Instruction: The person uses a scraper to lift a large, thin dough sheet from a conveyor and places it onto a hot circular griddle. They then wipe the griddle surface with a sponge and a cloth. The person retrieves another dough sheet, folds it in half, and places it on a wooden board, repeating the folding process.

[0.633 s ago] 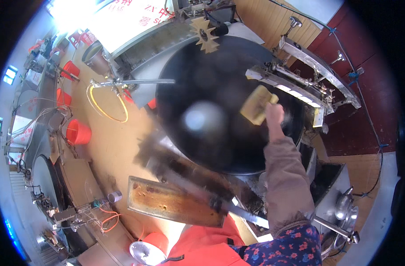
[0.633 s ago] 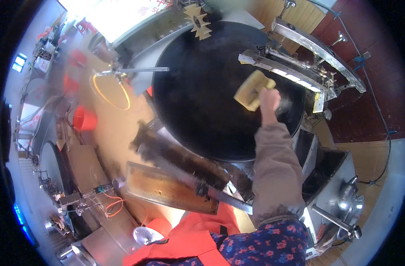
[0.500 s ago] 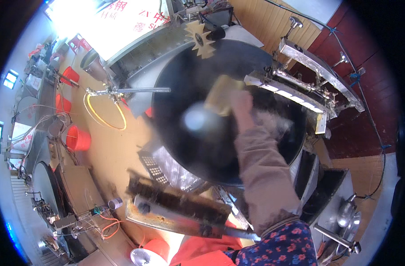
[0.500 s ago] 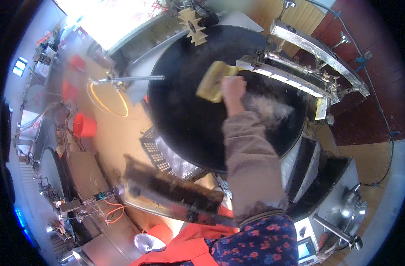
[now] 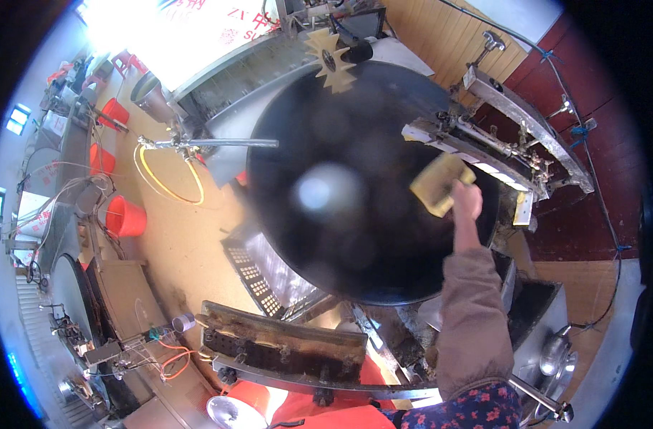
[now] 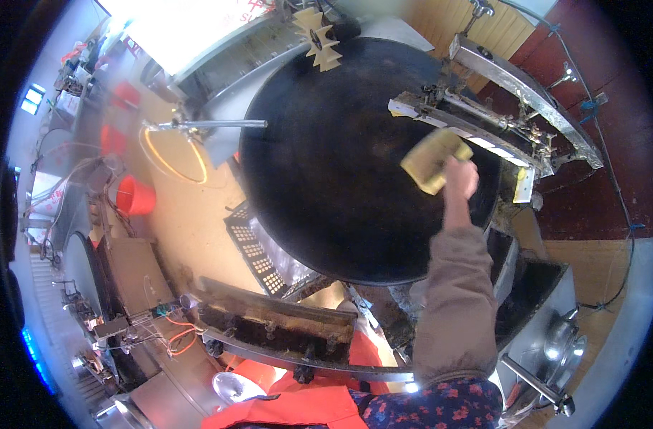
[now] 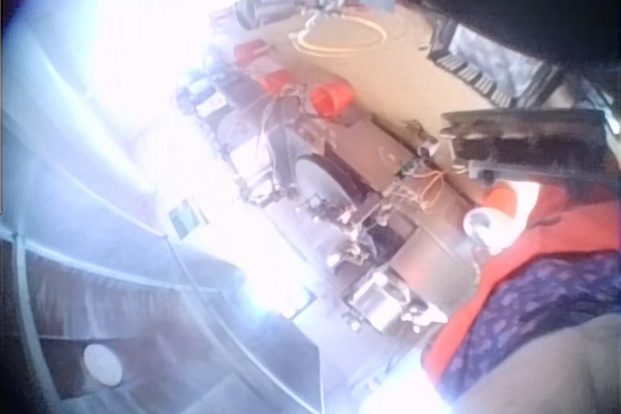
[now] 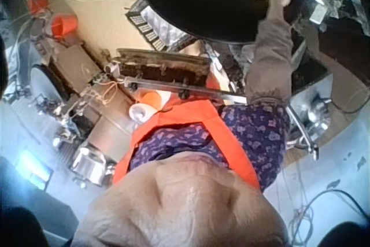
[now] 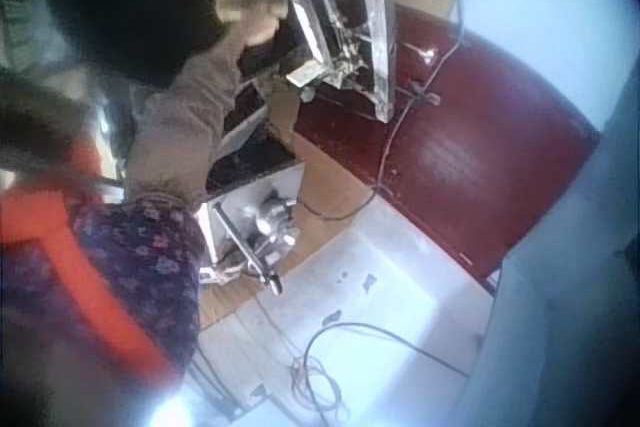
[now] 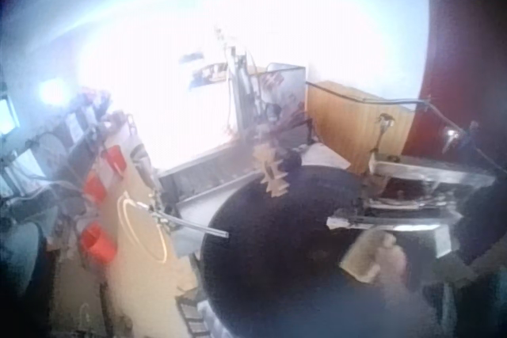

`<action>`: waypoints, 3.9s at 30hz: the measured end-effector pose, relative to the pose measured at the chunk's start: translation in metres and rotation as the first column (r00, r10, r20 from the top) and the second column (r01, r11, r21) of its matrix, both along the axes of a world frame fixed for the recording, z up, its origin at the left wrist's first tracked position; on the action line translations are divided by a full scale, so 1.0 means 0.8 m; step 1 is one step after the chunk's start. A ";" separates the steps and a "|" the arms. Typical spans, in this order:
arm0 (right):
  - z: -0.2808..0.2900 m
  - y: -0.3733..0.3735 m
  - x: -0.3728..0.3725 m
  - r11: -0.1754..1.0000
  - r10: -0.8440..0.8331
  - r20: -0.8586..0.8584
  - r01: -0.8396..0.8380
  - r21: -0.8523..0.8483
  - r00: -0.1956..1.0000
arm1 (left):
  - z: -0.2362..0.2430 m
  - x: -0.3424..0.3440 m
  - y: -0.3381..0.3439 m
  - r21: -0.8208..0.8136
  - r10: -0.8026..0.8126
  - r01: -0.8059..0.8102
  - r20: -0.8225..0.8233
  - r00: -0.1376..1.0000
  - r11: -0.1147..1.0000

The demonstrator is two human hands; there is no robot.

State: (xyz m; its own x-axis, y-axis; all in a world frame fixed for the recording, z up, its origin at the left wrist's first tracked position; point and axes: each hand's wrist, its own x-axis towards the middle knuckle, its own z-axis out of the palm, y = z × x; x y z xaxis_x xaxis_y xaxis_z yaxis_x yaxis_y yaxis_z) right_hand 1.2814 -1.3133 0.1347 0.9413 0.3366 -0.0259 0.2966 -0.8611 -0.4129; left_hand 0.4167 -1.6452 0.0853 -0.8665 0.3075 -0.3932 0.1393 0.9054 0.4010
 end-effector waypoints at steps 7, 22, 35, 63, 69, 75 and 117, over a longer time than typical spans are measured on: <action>-0.008 0.192 -0.239 0.844 0.532 -0.121 -0.511 0.164 0.838 | -0.001 0.015 -0.018 0.016 0.023 -0.023 -0.004 1.000 1.000; -0.005 -0.235 -0.085 0.947 0.291 0.021 -0.285 -0.146 0.956 | -0.046 -0.060 -0.140 0.129 0.074 -0.101 0.195 0.978 0.987; 0.025 -0.157 -0.313 0.902 0.420 -0.043 -0.423 -0.088 0.906 | -0.111 -0.100 -0.184 0.214 0.116 -0.212 0.387 0.915 0.954; 0.326 0.001 -0.531 0.397 0.795 0.284 -0.814 0.423 0.536 | -0.165 -0.130 -0.248 0.233 0.269 -0.667 0.785 0.559 0.707; 0.408 -0.028 -0.627 0.448 0.891 -0.454 -0.113 0.887 -0.028 | -0.090 -0.047 -0.252 0.353 0.165 -0.674 0.800 0.578 0.650; 0.376 -0.101 -0.804 0.331 0.824 -0.487 -0.452 0.828 -0.289 | 0.158 -0.015 -0.259 0.528 0.053 -0.775 0.814 0.579 0.347; 0.305 -0.388 -1.424 -0.405 0.459 -0.256 -0.457 0.792 -0.851 | 0.203 -0.337 -0.276 0.417 -0.578 -0.907 0.755 0.309 0.059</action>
